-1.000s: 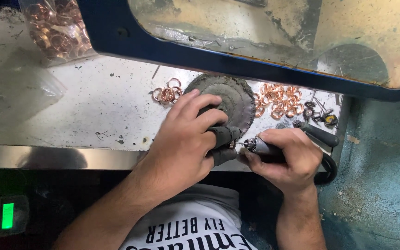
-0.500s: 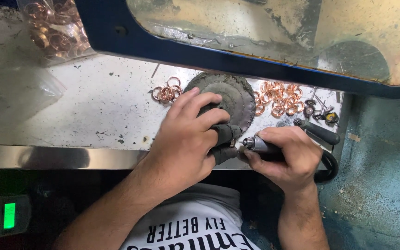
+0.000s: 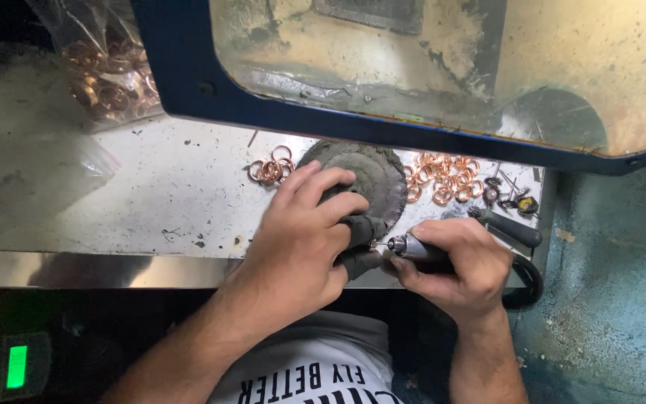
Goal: The person holds small copper-colored metal rings against a rotating polishing wheel using a black cylindrical holder. They repeatedly pick up rings, press them against the wheel, and place them back on the workbench. The process is repeated for multiple rings throughout the clip.
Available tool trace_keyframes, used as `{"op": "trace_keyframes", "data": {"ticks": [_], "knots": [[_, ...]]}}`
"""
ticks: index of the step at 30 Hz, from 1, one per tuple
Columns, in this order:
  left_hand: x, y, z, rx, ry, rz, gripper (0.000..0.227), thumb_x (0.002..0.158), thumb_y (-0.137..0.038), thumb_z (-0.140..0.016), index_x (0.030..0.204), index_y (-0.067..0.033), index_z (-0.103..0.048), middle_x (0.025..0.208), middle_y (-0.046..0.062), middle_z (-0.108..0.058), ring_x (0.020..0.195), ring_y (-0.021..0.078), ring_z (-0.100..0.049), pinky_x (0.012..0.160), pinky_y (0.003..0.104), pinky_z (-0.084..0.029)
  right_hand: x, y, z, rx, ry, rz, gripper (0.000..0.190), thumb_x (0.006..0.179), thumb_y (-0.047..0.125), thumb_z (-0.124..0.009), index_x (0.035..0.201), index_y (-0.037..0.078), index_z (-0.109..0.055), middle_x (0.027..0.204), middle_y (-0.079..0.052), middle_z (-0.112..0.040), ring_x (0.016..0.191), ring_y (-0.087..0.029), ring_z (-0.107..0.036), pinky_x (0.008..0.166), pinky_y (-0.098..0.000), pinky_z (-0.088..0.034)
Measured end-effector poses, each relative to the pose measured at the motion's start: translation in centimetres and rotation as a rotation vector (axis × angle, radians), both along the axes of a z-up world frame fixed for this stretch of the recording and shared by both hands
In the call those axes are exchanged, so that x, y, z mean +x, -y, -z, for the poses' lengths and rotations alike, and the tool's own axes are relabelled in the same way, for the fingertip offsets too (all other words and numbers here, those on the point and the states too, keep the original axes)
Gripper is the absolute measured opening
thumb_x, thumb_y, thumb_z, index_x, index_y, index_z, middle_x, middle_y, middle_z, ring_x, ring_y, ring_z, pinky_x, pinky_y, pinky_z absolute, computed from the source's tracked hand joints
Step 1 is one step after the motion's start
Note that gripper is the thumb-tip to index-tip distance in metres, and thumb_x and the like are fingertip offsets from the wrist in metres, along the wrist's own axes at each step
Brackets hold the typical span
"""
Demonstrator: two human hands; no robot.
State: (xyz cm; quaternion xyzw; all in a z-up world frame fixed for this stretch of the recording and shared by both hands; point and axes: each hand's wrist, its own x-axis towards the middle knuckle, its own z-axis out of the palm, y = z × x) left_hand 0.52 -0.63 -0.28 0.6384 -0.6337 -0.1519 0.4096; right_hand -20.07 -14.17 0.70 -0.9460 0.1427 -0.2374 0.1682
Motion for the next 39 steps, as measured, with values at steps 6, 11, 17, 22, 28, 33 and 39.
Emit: {"op": "trace_keyframes", "data": {"ticks": [6,11,17,22,28,33,39], "knots": [[0.2,0.0,-1.2,-0.032,-0.05,-0.027,0.021,0.059,-0.01,-0.074,0.076,0.0018,-0.076,0.11,0.006,-0.068,0.123,0.0375,-0.055,0.117,0.064,-0.034,-0.2,-0.1,-0.2,0.001,-0.011,0.02,0.038,0.081,0.03,-0.085,0.099,0.002,-0.068,0.092,-0.013,-0.073,0.082,-0.03,-0.072,0.079,-0.0392,-0.057],[0.3,-0.7,-2.3,0.009,-0.009,-0.039,0.022,0.06,-0.007,-0.07,0.079,0.0,-0.079,0.11,0.004,-0.069,0.124,0.0347,-0.055,0.121,0.061,-0.031,0.3,-0.8,-1.0,-0.029,0.004,0.043,0.035,0.08,0.032,-0.084,0.097,0.005,-0.07,0.091,-0.009,-0.073,0.077,-0.026,-0.07,0.077,-0.0359,-0.055],[0.2,-1.0,-2.4,0.001,-0.013,-0.035,0.017,0.064,-0.009,-0.071,0.075,0.0016,-0.079,0.109,0.005,-0.07,0.125,0.0348,-0.056,0.122,0.059,-0.031,0.0,-1.0,-0.8,-0.034,0.01,0.102,0.033,0.078,0.033,-0.084,0.097,0.009,-0.07,0.093,-0.005,-0.075,0.078,-0.022,-0.071,0.076,-0.0318,-0.055],[0.1,-0.6,-2.5,-0.021,-0.029,-0.024,0.016,0.058,-0.005,-0.068,0.07,0.0023,-0.076,0.108,0.003,-0.069,0.123,0.0346,-0.056,0.121,0.059,-0.031,-0.1,-0.7,-0.9,-0.032,0.008,0.121,0.033,0.078,0.034,-0.084,0.097,0.011,-0.07,0.092,-0.002,-0.075,0.077,-0.02,-0.07,0.076,-0.0308,-0.055],[-0.4,0.1,-1.6,-0.056,-0.031,-0.039,0.026,0.069,-0.022,-0.08,0.07,0.0029,-0.074,0.107,0.004,-0.07,0.118,0.0375,-0.058,0.114,0.062,-0.036,-0.4,-0.1,-0.7,-0.009,-0.015,0.088,0.039,0.076,0.039,-0.087,0.096,0.011,-0.07,0.091,-0.006,-0.074,0.078,-0.023,-0.071,0.076,-0.0337,-0.056],[-0.5,0.1,-1.1,-0.021,-0.013,-0.036,0.012,0.064,-0.009,-0.079,0.068,0.0016,-0.075,0.109,0.005,-0.069,0.123,0.0359,-0.056,0.116,0.064,-0.035,0.0,-0.1,-1.0,-0.033,0.007,0.043,0.038,0.081,0.035,-0.086,0.099,0.006,-0.068,0.094,-0.012,-0.074,0.08,-0.028,-0.072,0.075,-0.0373,-0.057],[-0.4,0.0,-0.8,-0.034,-0.014,-0.029,0.008,0.055,0.0,-0.065,0.061,0.0008,-0.069,0.108,0.002,-0.067,0.124,0.0364,-0.056,0.117,0.06,-0.035,-0.2,0.0,-0.5,0.087,0.036,0.008,0.038,0.077,0.027,-0.091,0.098,0.004,-0.07,0.094,-0.01,-0.075,0.085,-0.027,-0.075,0.08,-0.0398,-0.058]]}}
